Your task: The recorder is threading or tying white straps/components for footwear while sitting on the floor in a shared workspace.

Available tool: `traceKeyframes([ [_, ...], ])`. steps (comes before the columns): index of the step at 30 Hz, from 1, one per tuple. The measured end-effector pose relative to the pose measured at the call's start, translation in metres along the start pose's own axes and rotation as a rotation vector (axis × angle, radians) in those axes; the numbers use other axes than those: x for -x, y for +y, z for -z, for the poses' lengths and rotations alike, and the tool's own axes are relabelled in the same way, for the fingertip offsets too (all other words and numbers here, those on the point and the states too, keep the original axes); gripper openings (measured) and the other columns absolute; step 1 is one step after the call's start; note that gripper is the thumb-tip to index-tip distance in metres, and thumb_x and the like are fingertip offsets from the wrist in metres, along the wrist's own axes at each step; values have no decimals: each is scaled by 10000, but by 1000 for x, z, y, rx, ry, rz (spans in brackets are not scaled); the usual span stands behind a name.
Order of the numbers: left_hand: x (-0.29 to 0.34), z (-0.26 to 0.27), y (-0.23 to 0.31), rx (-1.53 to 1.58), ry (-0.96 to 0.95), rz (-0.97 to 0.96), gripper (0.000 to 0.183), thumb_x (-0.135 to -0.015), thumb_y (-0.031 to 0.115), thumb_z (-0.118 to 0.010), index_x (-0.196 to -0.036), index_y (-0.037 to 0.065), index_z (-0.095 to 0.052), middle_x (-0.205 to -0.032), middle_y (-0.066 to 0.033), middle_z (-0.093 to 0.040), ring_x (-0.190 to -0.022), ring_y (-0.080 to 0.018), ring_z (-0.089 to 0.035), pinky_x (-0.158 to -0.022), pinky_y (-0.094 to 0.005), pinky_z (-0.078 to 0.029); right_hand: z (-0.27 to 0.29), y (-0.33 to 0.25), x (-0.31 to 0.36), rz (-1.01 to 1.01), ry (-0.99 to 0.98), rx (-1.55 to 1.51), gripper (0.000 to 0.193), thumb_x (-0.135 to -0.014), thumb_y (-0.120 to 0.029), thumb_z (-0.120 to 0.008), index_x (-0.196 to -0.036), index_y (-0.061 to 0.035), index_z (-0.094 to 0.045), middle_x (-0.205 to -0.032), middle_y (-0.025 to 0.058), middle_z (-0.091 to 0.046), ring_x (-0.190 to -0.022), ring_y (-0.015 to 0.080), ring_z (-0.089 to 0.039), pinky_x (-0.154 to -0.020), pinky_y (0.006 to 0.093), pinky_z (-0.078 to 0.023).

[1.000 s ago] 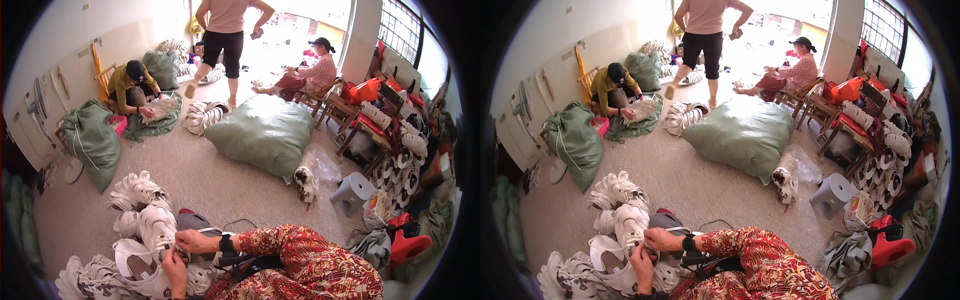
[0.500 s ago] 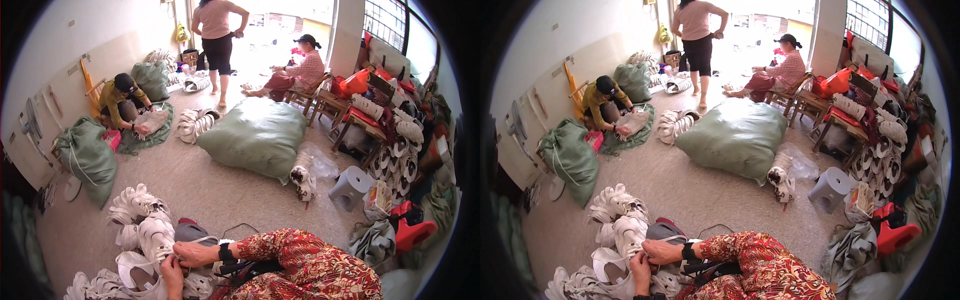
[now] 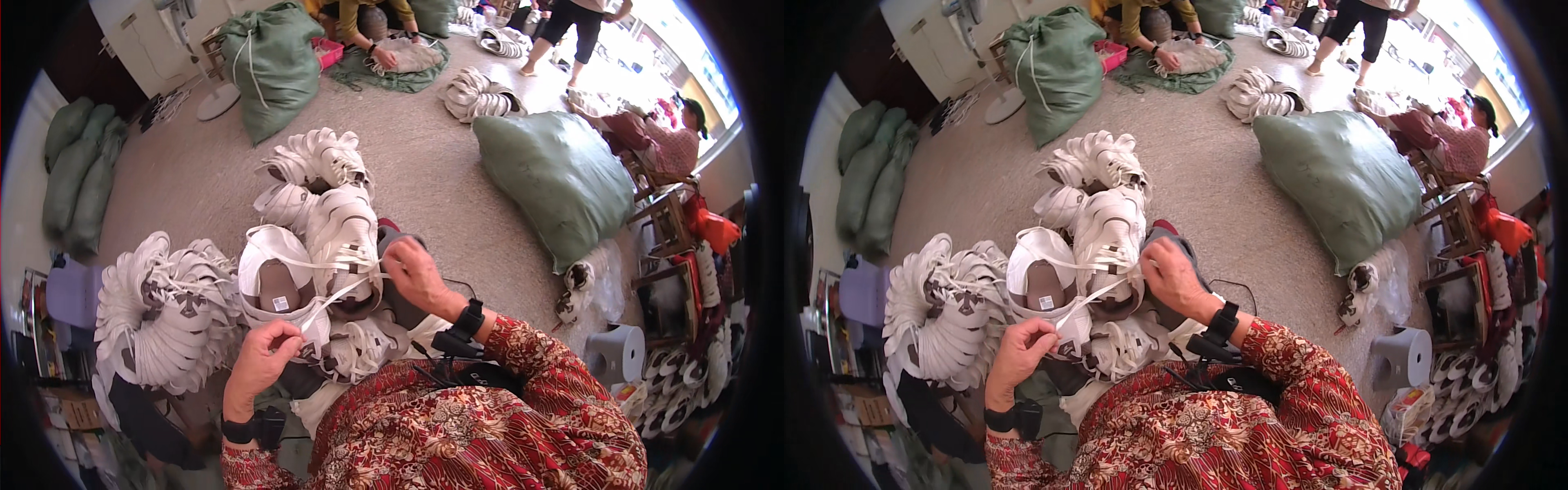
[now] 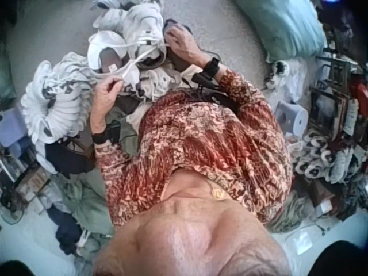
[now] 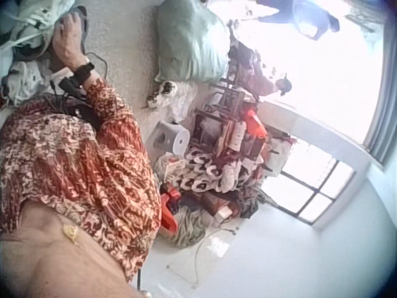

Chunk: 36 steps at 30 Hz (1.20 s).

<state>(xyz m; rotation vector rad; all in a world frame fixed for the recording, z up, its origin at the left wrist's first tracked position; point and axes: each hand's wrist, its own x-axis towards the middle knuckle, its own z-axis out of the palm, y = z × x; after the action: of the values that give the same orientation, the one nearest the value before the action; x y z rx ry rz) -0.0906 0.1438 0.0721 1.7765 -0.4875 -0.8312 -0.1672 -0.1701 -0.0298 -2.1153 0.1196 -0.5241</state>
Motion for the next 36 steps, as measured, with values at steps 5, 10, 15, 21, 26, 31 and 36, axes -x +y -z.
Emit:
traceKeyframes([
  [5, -10, -7, 15, 9, 41, -268, 66, -924, 7, -619, -981, -20, -637, -1065, -52, -614, -918, -101, -632, -794, -255, -525, -4, 13, 1, 124, -35, 267, 123, -932, -141, -573, -959, -27, -608, -1207, 152, -545, -1179, 372, -489, -1046, 459, -365],
  [10, -45, -37, 31, 199, 129, -347, 75, -944, 46, -584, -957, 4, -645, -1210, -115, -627, -1103, -178, -588, -1035, -334, -422, 1, 2, 4, 43, -120, -28, 167, -951, -169, -578, -951, -6, -612, -1037, 161, -616, -999, 347, -573, -863, 427, -454],
  [15, -87, -58, 22, 744, 35, -349, 103, -975, 104, -561, -979, 16, -614, -1134, -181, -669, -1058, -235, -636, -1044, -399, -453, 3, -23, 12, -158, -345, -87, 257, -962, -233, -625, -848, -7, -583, -759, 152, -622, -692, 306, -608, -649, 389, -477],
  [21, -69, -34, 7, 971, 127, -252, 63, -981, 105, -572, -982, 47, -599, -823, -56, -616, -737, -148, -583, -748, -326, -492, -2, -18, 8, 40, -218, 240, 300, -831, -246, -726, -792, -10, -545, -840, 166, -580, -775, 367, -589, -678, 447, -460],
  [26, 11, 50, -5, 877, 440, -250, 144, -982, 139, -552, -852, 81, -528, -744, -14, -543, -562, -102, -431, -591, -279, -401, -3, -11, 9, 134, -198, 238, 222, -748, -162, -710, -864, -19, -587, -928, 135, -575, -911, 344, -549, -814, 434, -435],
  [31, 51, 31, -3, 413, 445, 41, 134, -951, 92, -559, -823, 50, -555, -711, -9, -533, -515, -69, -431, -538, -241, -420, -12, -13, 5, 146, -167, 197, 220, -746, -121, -742, -806, -28, -552, -1090, 161, -559, -990, 358, -539, -865, 423, -442],
  [36, 18, 5, 15, -452, 308, -213, 104, -854, 69, -700, -879, 7, -621, -987, -81, -609, -822, -188, -618, -721, -300, -490, -5, -10, 6, 92, -198, 134, 241, -758, -128, -756, -882, -25, -576, -1143, 168, -565, -1047, 360, -549, -906, 415, -449],
])
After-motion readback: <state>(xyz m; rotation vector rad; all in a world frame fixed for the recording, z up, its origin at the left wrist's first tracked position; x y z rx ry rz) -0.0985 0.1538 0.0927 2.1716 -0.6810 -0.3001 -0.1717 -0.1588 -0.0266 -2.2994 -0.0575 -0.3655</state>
